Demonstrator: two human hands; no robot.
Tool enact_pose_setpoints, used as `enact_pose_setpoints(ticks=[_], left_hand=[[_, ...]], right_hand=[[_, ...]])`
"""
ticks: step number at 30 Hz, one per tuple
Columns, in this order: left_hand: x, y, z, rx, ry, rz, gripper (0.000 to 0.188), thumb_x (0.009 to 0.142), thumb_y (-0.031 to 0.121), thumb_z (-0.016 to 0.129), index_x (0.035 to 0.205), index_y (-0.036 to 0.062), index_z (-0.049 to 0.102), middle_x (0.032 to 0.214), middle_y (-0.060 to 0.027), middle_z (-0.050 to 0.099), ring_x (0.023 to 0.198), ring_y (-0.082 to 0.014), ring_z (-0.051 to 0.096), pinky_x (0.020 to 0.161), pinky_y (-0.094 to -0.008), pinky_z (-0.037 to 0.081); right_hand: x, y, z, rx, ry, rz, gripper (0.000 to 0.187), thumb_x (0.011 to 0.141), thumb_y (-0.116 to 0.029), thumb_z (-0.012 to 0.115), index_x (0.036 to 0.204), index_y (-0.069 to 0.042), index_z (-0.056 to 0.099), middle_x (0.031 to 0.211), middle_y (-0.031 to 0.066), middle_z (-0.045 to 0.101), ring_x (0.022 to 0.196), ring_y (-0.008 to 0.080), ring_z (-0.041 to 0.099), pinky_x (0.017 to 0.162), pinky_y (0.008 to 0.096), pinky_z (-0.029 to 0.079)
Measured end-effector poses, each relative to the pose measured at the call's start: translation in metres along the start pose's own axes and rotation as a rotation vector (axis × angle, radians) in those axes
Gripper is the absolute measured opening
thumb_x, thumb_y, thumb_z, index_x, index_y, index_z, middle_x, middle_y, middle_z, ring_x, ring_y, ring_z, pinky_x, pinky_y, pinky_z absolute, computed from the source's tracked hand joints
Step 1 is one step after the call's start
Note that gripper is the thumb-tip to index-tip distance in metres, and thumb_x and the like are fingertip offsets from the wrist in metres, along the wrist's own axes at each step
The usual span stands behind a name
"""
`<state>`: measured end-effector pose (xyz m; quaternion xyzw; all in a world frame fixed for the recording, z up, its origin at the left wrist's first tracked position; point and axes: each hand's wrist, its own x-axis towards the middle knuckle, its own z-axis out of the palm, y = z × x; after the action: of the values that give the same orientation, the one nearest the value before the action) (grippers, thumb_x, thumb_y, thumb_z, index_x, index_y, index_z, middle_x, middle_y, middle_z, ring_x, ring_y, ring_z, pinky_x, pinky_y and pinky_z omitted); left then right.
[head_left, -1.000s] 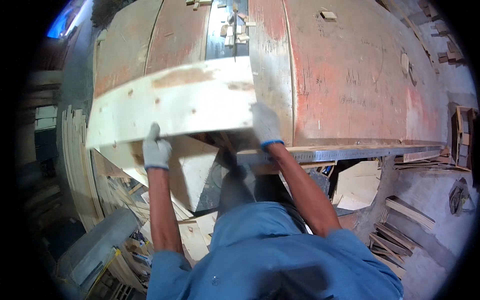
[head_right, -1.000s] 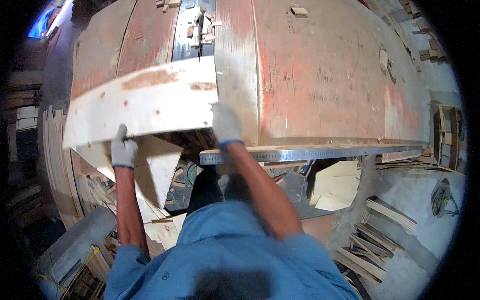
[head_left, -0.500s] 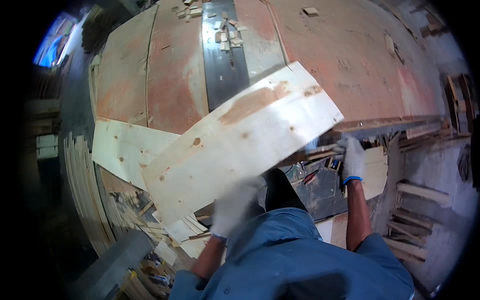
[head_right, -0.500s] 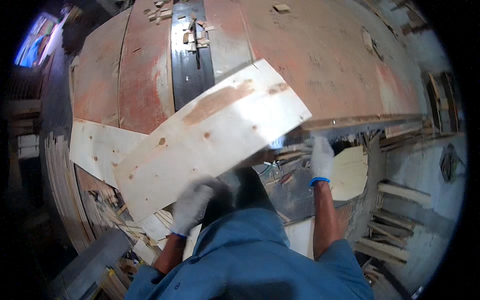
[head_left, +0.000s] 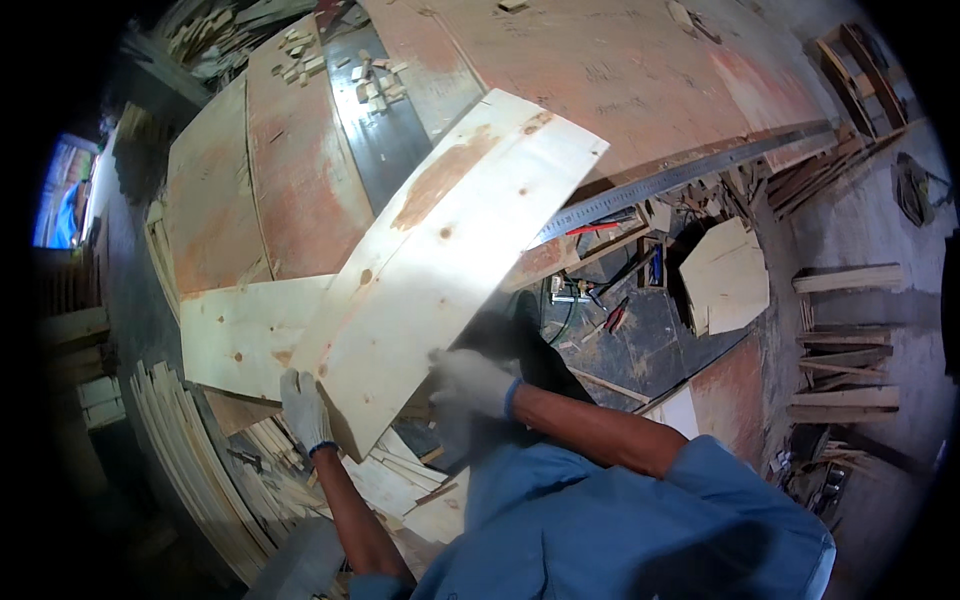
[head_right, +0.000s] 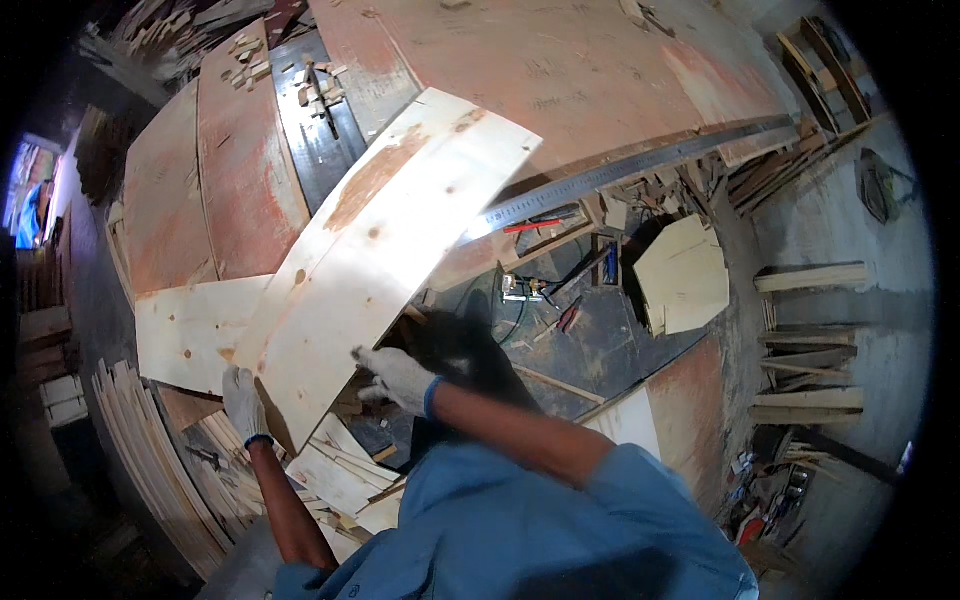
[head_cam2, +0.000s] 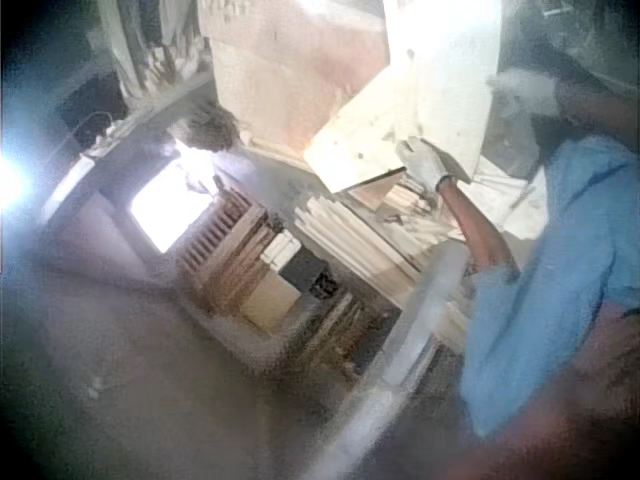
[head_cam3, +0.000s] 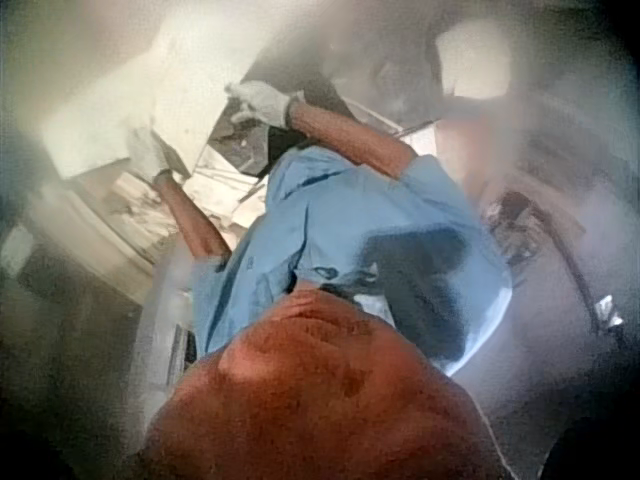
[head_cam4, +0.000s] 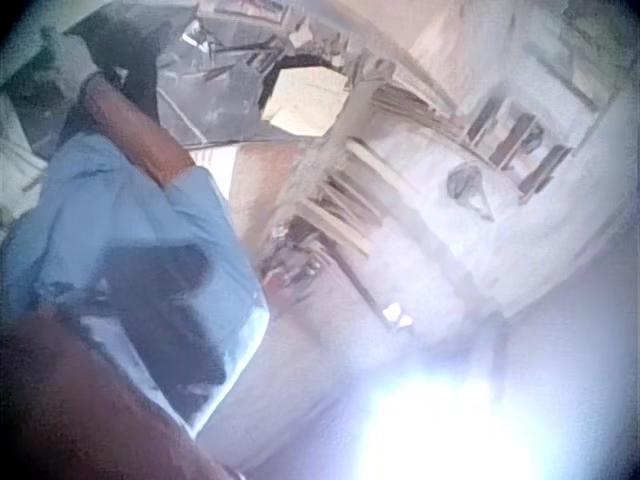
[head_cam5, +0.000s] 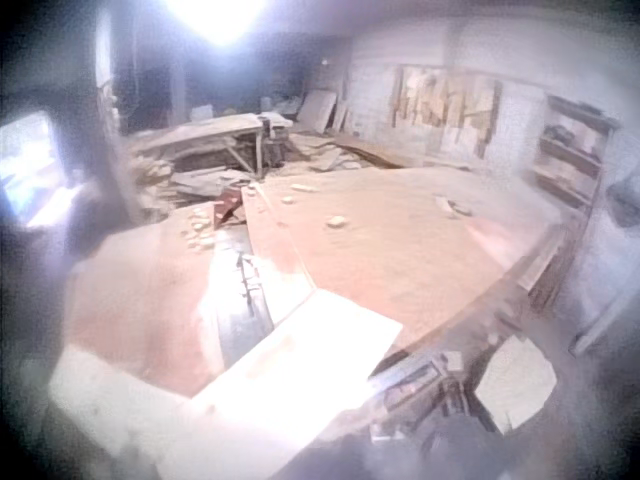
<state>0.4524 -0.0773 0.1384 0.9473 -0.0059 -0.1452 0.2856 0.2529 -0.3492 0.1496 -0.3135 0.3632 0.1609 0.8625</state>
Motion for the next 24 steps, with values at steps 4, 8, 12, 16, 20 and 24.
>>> enact_pose_setpoints(ticks=[4,8,12,16,20,24], left_hand=[[-0.056,0.018,0.017,-0.388,0.086,0.03,0.046,0.102,0.024,0.054,0.134,-0.0099,0.054,0.127,-0.0189,0.062,0.113,-0.0276,0.059,0.104,-0.0359,0.044],[-0.144,0.09,0.029,-0.7,0.01,-0.022,0.044,0.102,0.024,0.055,0.132,-0.0082,0.055,0.122,-0.0133,0.062,0.114,-0.0214,0.057,0.101,-0.0323,0.045],[-0.188,0.112,0.041,-0.762,-0.289,-0.062,0.04,0.102,0.025,0.059,0.131,-0.0033,0.057,0.118,-0.0111,0.064,0.1,-0.0165,0.062,0.087,-0.031,0.053],[-0.176,0.11,0.055,-0.574,-0.368,0.023,0.033,0.103,0.023,0.059,0.124,-0.0008,0.063,0.105,-0.0106,0.069,0.091,-0.017,0.066,0.08,-0.0293,0.054],[-0.154,0.136,0.055,-0.131,-0.206,0.26,0.034,0.103,0.025,0.059,0.121,-0.003,0.066,0.111,-0.0124,0.072,0.096,-0.0225,0.069,0.086,-0.0335,0.054],[-0.137,0.153,0.055,-0.065,-0.158,0.24,0.035,0.102,0.025,0.059,0.123,-0.0021,0.066,0.117,-0.0154,0.071,0.105,-0.0248,0.068,0.094,-0.0347,0.052]], right_hand=[[-0.002,0.021,-0.049,-0.975,0.208,-0.498,0.04,0.102,-0.03,0.058,0.13,-0.001,0.058,0.119,0.0149,0.059,0.098,0.0284,0.06,0.082,0.0376,0.053],[-0.035,0.035,-0.103,-1.293,0.479,-0.967,0.031,0.095,-0.005,0.053,0.125,-0.005,0.061,0.105,0.0207,0.065,0.101,0.0404,0.061,0.091,0.0439,0.05],[-0.072,-0.013,-0.122,-1.197,0.64,-0.671,0.038,0.094,-0.008,0.059,0.131,-0.002,0.062,0.109,0.0197,0.069,0.099,0.0324,0.067,0.086,0.0391,0.053],[-0.069,-0.031,-0.143,-0.477,0.688,-0.441,0.057,0.096,-0.05,0.062,0.096,0.007,0.069,0.085,0.0268,0.068,0.079,0.0365,0.065,0.075,0.0454,0.048],[-0.089,-0.055,-0.125,-0.636,0.7,-0.338,0.062,0.095,-0.051,0.063,0.098,0.01,0.07,0.089,0.0253,0.07,0.083,0.0277,0.067,0.077,0.0398,0.05],[-0.112,-0.077,-0.098,-0.347,0.599,-0.417,0.057,0.094,-0.046,0.067,0.1,0.01,0.071,0.094,0.0209,0.073,0.088,0.0197,0.068,0.08,0.0346,0.052]])
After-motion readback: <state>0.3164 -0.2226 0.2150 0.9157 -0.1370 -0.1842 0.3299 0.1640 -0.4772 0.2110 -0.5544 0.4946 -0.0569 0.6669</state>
